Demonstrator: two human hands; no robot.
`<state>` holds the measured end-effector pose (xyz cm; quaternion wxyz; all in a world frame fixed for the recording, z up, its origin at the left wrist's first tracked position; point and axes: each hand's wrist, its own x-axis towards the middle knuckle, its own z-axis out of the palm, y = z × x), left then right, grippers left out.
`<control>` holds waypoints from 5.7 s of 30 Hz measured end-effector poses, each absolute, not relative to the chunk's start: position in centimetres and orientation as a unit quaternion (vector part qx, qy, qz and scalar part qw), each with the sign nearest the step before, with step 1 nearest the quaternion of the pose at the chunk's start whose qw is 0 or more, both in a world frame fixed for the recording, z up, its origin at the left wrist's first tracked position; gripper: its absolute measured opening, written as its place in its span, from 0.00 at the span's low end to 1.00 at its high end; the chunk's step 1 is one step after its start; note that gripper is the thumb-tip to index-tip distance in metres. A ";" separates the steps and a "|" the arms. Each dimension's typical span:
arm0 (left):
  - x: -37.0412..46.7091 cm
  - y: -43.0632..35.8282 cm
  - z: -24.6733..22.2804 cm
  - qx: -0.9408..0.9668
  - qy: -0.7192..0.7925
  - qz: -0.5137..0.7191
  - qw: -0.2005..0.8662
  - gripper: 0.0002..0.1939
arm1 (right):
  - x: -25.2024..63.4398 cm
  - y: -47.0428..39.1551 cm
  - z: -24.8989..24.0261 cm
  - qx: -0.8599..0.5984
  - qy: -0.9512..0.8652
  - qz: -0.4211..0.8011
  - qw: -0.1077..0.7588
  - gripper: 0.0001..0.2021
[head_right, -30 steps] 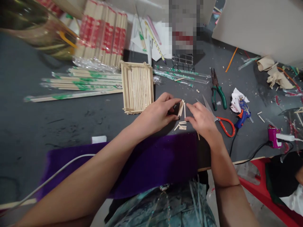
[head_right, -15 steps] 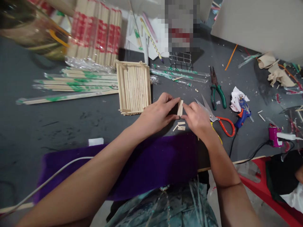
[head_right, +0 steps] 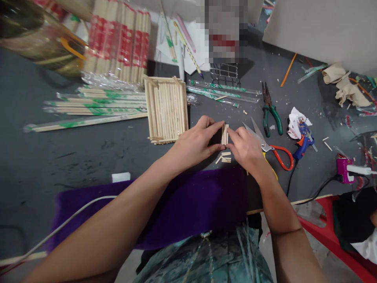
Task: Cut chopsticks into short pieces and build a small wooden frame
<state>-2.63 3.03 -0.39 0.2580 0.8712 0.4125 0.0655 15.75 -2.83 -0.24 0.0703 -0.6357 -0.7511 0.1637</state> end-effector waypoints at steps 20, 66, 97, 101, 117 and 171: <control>-2.2 2.7 0.5 0.877 0.411 0.041 0.244 0.22 | 15.9 -3.1 -0.3 -0.622 -0.758 0.168 0.096 0.17; -2.3 2.8 0.4 0.932 0.289 0.136 0.173 0.18 | 17.2 -3.1 0.4 -0.614 -0.761 0.183 0.101 0.15; -2.5 2.9 -0.4 0.941 0.278 0.155 0.115 0.14 | 18.1 -3.0 -0.3 -0.611 -0.759 0.156 0.160 0.12; -2.5 3.0 -0.5 0.940 0.276 0.165 0.112 0.13 | 18.2 -3.0 -0.7 -0.608 -0.761 0.160 0.160 0.11; -2.7 3.2 -0.4 0.896 0.378 0.178 0.149 0.13 | 16.7 -3.6 1.1 -0.563 -0.800 0.187 0.093 0.08; -2.2 3.0 -0.6 0.900 0.358 0.171 0.182 0.12 | 17.7 -2.7 0.9 -0.590 -0.761 0.204 0.177 0.08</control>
